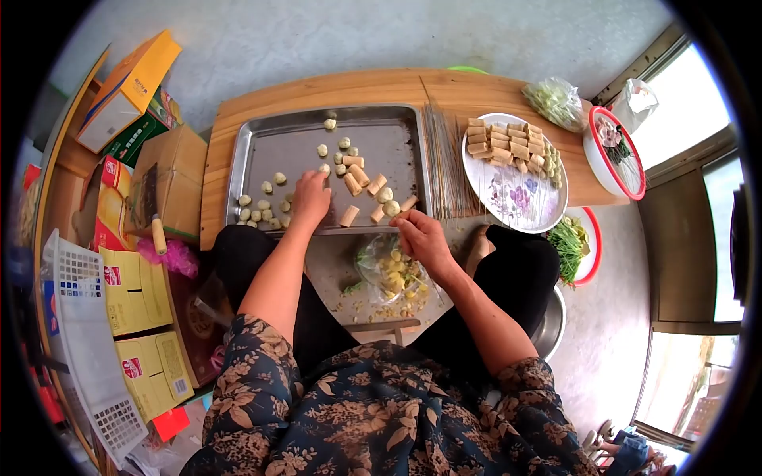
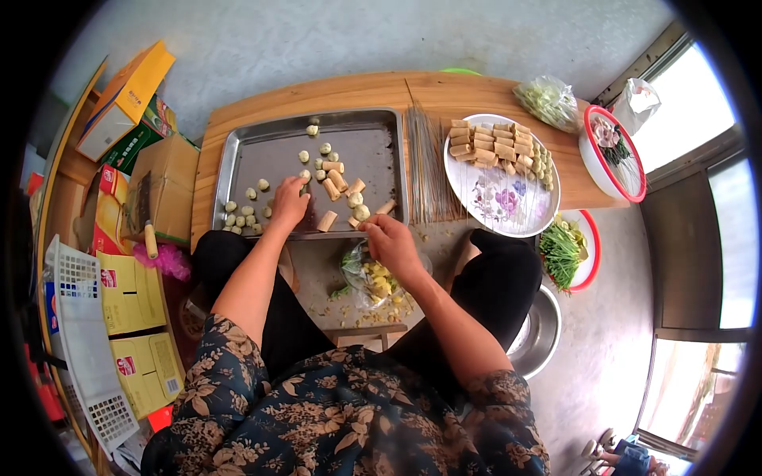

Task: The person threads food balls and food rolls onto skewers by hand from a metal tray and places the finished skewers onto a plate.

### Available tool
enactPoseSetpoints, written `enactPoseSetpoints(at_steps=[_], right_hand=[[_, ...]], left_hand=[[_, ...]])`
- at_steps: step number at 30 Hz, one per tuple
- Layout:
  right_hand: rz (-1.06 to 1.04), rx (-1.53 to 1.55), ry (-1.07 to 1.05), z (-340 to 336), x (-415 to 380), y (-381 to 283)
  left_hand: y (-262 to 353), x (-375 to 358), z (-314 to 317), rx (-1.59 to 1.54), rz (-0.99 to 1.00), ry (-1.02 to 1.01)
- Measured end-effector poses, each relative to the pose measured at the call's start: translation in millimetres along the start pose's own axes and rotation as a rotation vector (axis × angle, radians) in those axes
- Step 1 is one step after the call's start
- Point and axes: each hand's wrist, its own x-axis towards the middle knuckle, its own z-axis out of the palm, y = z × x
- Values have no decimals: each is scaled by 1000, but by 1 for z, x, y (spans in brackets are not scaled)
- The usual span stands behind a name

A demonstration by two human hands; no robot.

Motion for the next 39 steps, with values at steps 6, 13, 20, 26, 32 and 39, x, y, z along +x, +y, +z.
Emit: enactPoseSetpoints(at_steps=[6, 13, 20, 26, 32, 39], right_hand=[[22, -61, 1, 2, 0, -3], [46, -89, -38, 8, -6, -7], [51, -95, -63, 7, -5, -2], [53, -122, -61, 8, -6, -5], [37, -125, -59, 7, -5, -1], [42, -77, -54, 8, -4, -3]], left_hand=[[13, -8, 1, 56, 69, -88], [44, -8, -18, -1598, -525, -417], [46, -10, -22, -1718, -538, -424], [44, -10, -19, -1748, -513, -449], [44, -10, -18, -1745, -476, -474], [46, -10, -16, -1741, -419, -560]])
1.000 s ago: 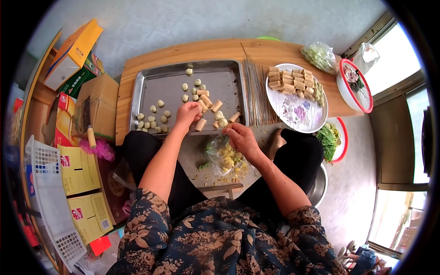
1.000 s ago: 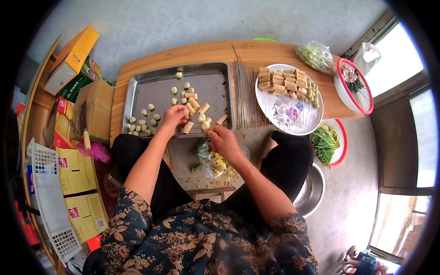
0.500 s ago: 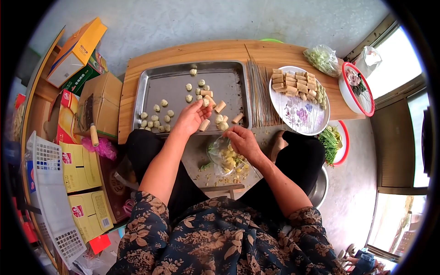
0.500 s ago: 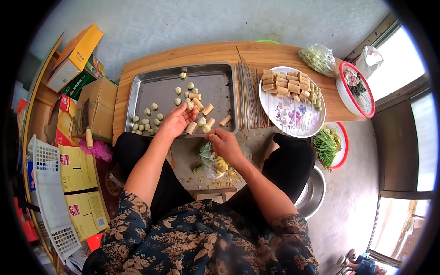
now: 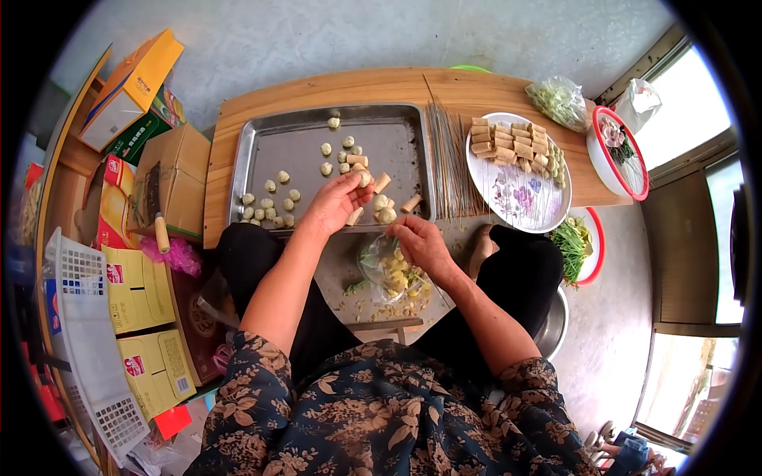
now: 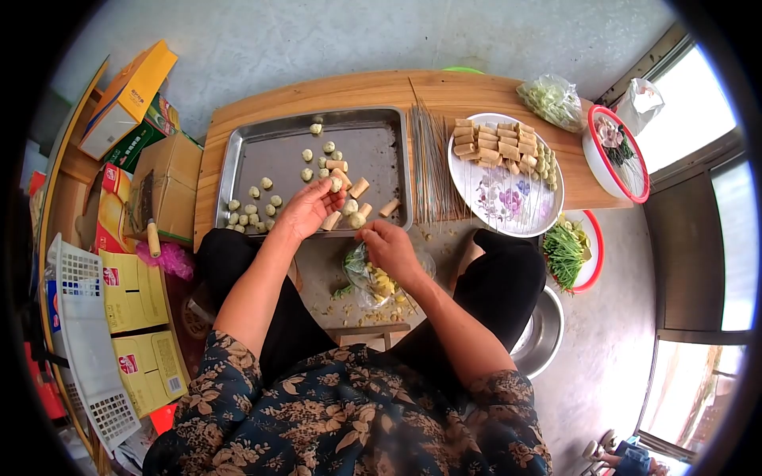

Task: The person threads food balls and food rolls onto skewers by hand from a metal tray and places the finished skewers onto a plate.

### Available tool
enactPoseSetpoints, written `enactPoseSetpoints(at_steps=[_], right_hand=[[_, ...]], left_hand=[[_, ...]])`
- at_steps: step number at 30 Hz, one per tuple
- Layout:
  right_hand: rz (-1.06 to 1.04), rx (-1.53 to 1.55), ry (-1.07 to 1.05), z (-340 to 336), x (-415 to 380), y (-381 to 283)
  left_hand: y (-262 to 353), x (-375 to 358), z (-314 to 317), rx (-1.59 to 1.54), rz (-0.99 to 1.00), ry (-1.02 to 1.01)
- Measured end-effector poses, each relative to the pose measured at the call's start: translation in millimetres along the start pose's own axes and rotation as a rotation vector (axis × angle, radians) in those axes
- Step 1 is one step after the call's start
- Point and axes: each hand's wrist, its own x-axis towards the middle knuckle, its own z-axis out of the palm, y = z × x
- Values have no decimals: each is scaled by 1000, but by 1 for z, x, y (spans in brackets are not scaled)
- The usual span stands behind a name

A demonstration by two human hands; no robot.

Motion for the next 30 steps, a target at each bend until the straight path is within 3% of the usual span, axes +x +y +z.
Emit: enactPoseSetpoints(at_steps=[15, 17, 20, 24, 26, 30], right_hand=[[-23, 2, 37, 0, 4, 3], [-60, 23, 46, -2, 5, 6], [-38, 13, 66, -1, 6, 3], [-22, 16, 77, -4, 7, 6], [-47, -11, 74, -4, 6, 5], [-28, 4, 70, -4, 6, 0]], left_hand=[[-6, -5, 11, 33, -110, -61], [5, 4, 1, 356, 54, 147], [17, 35, -44, 1395, 279, 493], [17, 39, -59, 1613, 399, 562], [17, 35, -54, 1736, 261, 571], [18, 25, -43, 1897, 231, 476]])
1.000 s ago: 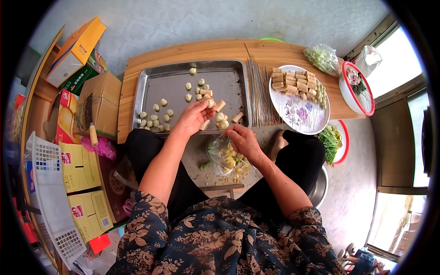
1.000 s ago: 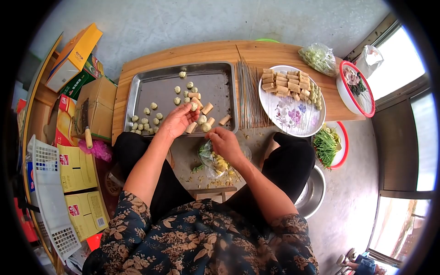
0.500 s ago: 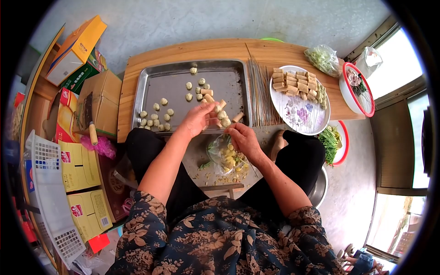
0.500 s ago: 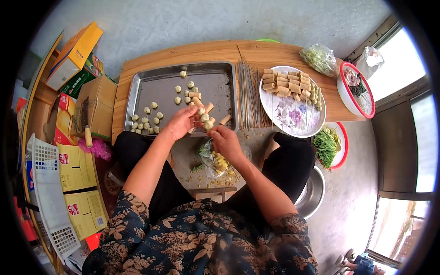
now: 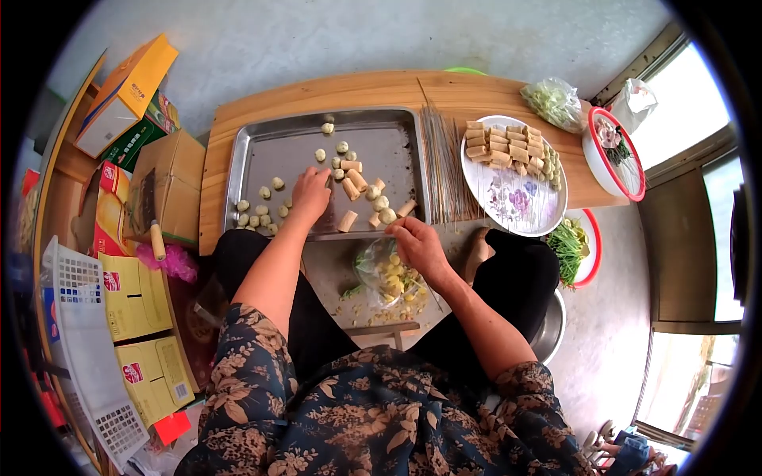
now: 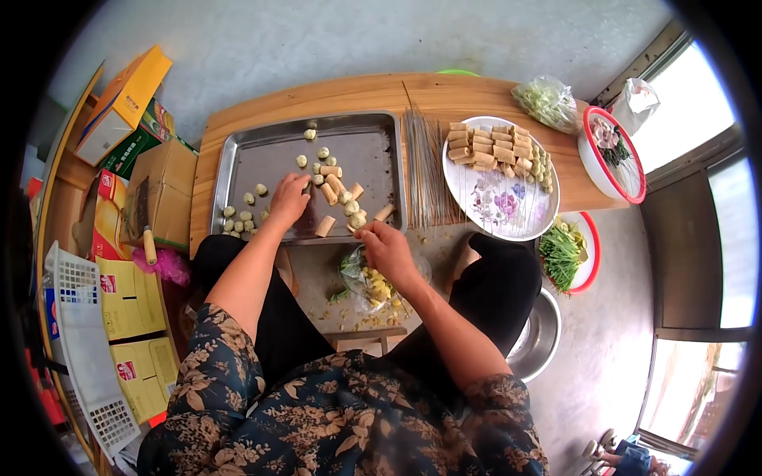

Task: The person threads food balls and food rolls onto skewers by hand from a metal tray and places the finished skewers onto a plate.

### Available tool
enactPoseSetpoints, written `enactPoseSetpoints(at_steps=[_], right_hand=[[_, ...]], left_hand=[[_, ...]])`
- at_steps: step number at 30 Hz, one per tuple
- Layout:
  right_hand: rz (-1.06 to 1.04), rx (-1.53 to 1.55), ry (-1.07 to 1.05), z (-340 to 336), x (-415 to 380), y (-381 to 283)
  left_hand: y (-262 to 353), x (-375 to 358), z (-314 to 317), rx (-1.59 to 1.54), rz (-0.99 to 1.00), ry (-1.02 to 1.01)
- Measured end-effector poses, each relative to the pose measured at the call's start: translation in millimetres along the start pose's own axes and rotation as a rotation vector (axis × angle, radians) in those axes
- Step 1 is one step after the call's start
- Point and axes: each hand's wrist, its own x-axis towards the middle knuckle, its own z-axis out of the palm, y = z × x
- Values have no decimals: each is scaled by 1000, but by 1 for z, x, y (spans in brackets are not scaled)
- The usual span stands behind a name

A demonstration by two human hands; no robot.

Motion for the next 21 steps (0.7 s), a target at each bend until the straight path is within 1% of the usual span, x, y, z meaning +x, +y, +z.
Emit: enactPoseSetpoints(at_steps=[2, 6, 8, 9, 10, 12, 14, 16, 21], right_hand=[[-2, 3, -4, 0, 0, 1], [9, 30, -11, 1, -2, -3], [-3, 24, -11, 1, -4, -3], [-15, 15, -14, 1, -5, -4], [-17, 18, -16, 1, -7, -5], [10, 25, -36, 2, -9, -9], [2, 18, -43, 3, -11, -9], [-3, 11, -47, 2, -13, -7], [-5, -11, -50, 0, -16, -8]], left_hand=[[5, -3, -5, 26, 54, -52], [19, -8, 0, -55, -1, -18], [25, -4, 3, -1096, -368, -180], [23, -5, 5, -1402, -378, -254], [26, -11, -1, -1399, -377, -251], [33, -21, -13, -1821, -332, -363], [33, -23, -16, -1837, -300, -378], [34, -24, -18, -1906, -312, -391], [36, -27, -21, -1918, -312, -390]])
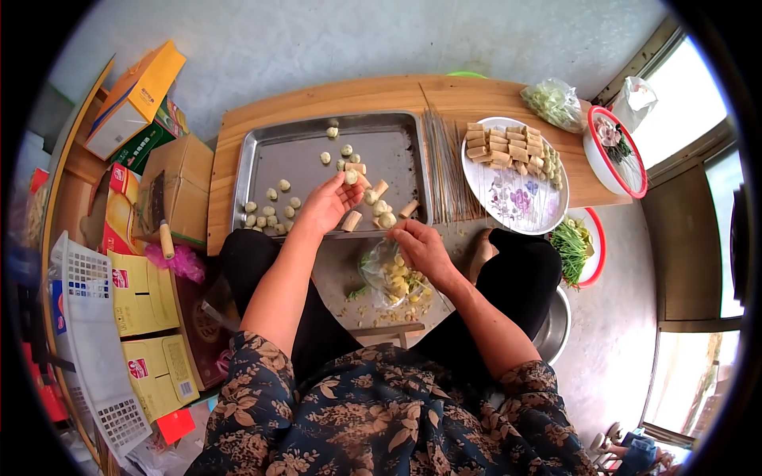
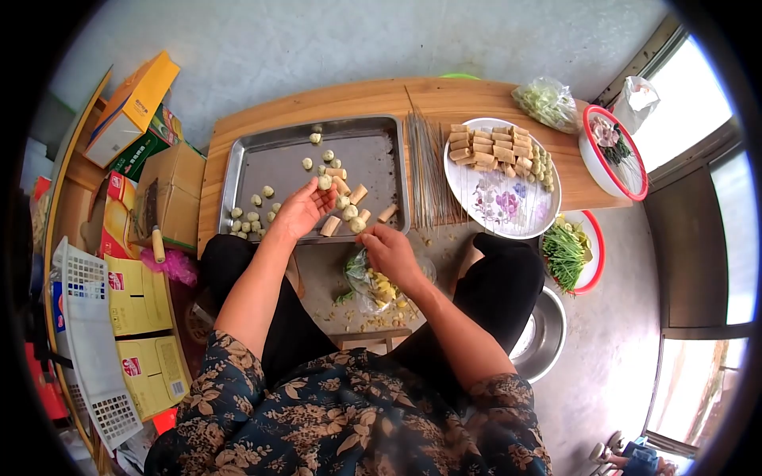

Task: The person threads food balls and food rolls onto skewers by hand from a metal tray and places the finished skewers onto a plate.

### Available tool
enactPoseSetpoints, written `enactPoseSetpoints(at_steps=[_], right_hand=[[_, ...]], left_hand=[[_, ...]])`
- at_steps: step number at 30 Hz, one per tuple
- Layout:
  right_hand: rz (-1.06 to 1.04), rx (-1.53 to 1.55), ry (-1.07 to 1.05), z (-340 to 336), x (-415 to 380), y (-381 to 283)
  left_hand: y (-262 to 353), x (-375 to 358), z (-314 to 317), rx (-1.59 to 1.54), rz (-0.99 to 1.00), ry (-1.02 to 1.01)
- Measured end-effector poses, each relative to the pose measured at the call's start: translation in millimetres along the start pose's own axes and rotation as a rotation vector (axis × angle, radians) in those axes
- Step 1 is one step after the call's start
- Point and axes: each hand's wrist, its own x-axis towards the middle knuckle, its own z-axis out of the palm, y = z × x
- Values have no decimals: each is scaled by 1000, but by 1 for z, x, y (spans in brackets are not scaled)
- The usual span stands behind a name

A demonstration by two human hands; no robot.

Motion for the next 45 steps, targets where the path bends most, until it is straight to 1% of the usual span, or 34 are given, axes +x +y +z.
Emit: enactPoseSetpoints(at_steps=[4, 20, 33, 41, 43, 44, 45], right_hand=[[6, 23, -14, -1, 0, 2], [-6, 18, -13, 1, 6, 7], [4, 0, -7, 1, 6, 7], [-25, -2, 4, 2, 8, 12], [-36, 19, 8, 2, 9, 12], [-26, 23, 12, 3, 8, 11], [-16, 26, 17, 2, 8, 9]], left_hand=[[-3, 0, -1, -6, 0, -34], [-9, 2, 1, -8, -15, -33], [-10, 3, 0, 10, -13, -80], [-9, -8, 19, 33, -44, -93], [-7, -10, 23, 23, -74, -161], [-5, -11, 25, 22, -73, -160], [-4, -11, 27, 19, -30, -198]])
